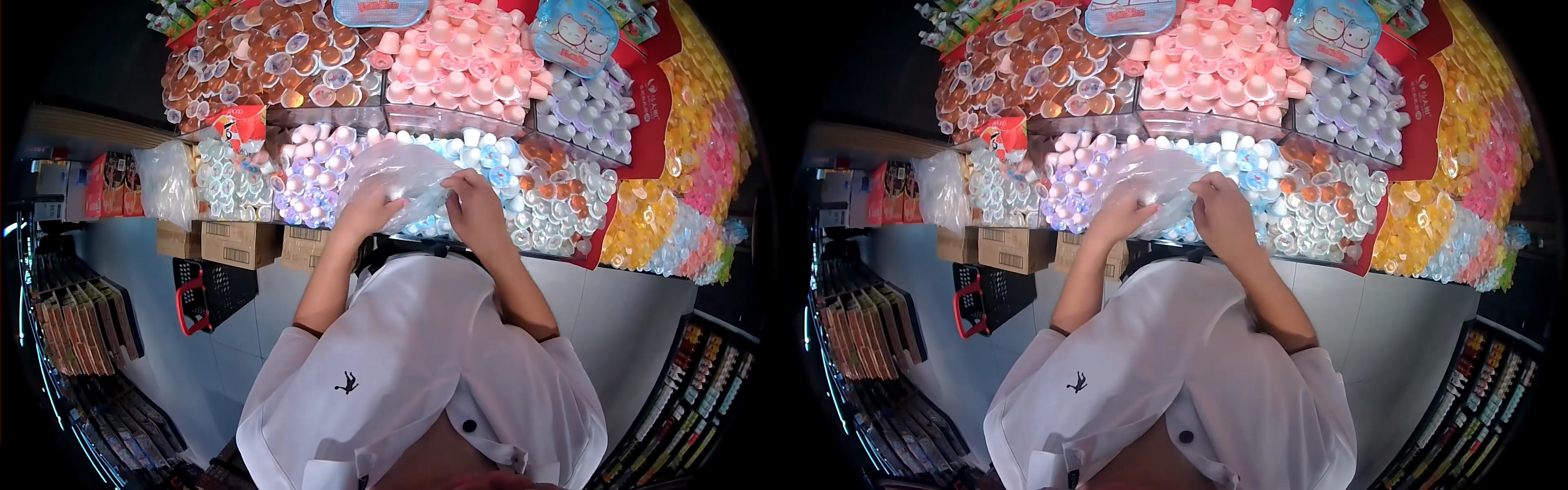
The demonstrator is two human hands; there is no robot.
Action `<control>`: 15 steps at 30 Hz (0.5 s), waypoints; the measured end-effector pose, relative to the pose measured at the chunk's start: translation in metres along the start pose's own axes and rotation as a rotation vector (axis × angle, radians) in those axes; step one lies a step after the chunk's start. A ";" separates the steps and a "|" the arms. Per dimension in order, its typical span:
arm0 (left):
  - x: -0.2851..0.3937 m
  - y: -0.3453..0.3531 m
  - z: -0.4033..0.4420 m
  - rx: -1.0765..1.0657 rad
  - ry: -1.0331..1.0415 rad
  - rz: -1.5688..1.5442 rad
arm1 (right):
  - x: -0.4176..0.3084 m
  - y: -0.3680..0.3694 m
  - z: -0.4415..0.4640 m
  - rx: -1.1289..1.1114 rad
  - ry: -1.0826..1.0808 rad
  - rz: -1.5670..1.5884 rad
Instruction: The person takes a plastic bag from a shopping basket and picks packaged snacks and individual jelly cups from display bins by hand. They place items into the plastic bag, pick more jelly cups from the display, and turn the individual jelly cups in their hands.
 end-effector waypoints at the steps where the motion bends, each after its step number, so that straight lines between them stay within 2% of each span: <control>1: 0.001 0.001 0.001 -0.003 0.018 0.007 | -0.001 0.001 0.000 -0.014 0.053 -0.054; 3: 0.009 -0.001 0.003 -0.016 0.056 0.021 | -0.021 0.004 0.002 0.015 0.002 -0.025; 4: 0.012 -0.002 0.004 -0.075 0.012 0.016 | -0.030 0.008 0.004 0.031 -0.023 -0.011; 6: 0.017 -0.004 0.005 -0.193 -0.074 0.007 | -0.034 0.032 0.007 -0.084 -0.098 0.071; 8: 0.009 0.001 0.007 -0.154 -0.005 -0.120 | -0.033 0.055 0.012 -0.179 -0.168 0.218; 9: 0.007 0.003 0.006 -0.134 0.027 -0.186 | -0.022 0.070 0.014 -0.250 -0.120 0.251; 12: 0.018 -0.014 0.003 0.075 0.175 0.009 | -0.007 0.085 0.023 -0.280 -0.115 0.106; 15: 0.017 -0.026 -0.003 0.108 0.022 0.023 | 0.004 0.084 0.028 -0.308 -0.098 -0.023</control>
Point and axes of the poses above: each hand's wrist, its own z-axis towards the middle knuckle, its own y-axis out of the palm, x = y × z, the point moved 6 cm from there along z, towards the middle knuckle, and after that the axes turned 5 degrees about y, right-handed, at the moved point
